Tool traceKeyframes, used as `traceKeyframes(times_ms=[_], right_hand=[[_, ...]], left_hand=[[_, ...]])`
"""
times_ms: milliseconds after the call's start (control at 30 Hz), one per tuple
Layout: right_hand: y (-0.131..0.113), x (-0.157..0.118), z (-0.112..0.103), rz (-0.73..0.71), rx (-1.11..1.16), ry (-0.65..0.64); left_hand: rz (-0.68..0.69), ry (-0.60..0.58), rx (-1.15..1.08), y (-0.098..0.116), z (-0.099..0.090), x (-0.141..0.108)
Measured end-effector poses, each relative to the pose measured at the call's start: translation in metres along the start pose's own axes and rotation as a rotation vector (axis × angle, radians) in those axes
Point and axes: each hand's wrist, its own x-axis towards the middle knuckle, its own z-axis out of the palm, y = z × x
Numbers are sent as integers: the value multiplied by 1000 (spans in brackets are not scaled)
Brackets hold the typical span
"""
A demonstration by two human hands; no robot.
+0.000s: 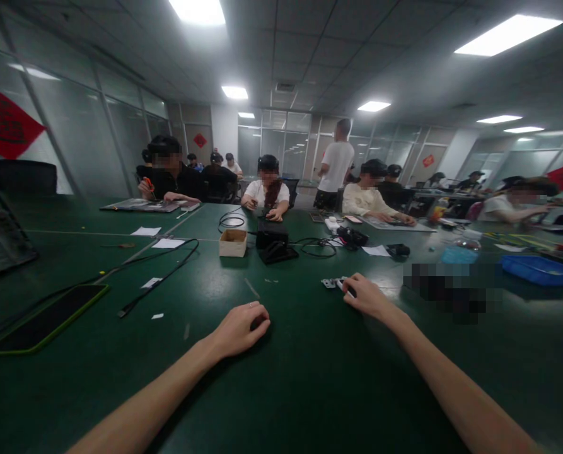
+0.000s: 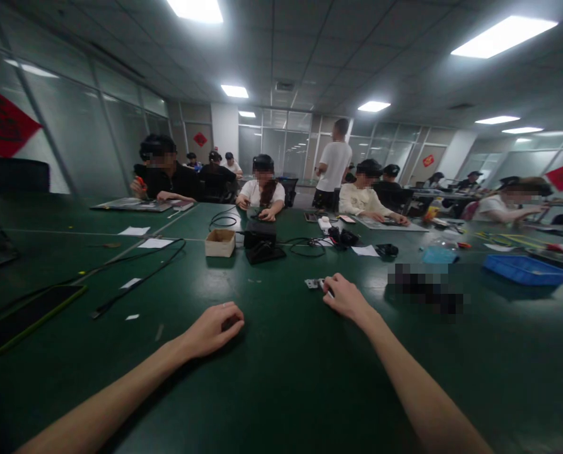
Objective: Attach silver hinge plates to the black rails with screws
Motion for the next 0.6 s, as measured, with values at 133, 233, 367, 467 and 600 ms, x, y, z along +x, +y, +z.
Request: traceKeyframes(times_ms=[133, 233, 367, 467, 600], right_hand=[[40, 4, 3, 146, -59, 56], [55, 5, 4, 188, -100, 75], [57, 16, 5, 208, -154, 116], [53, 32, 7, 190, -167, 144], [52, 49, 15, 152, -146, 117]], left_hand=[[7, -9, 7, -2, 0, 1], [6, 7, 10, -3, -1, 1], [-18, -34, -4, -3, -2, -1], [-23, -82, 14, -2, -2, -2], [-19, -87, 51, 0, -3, -3]])
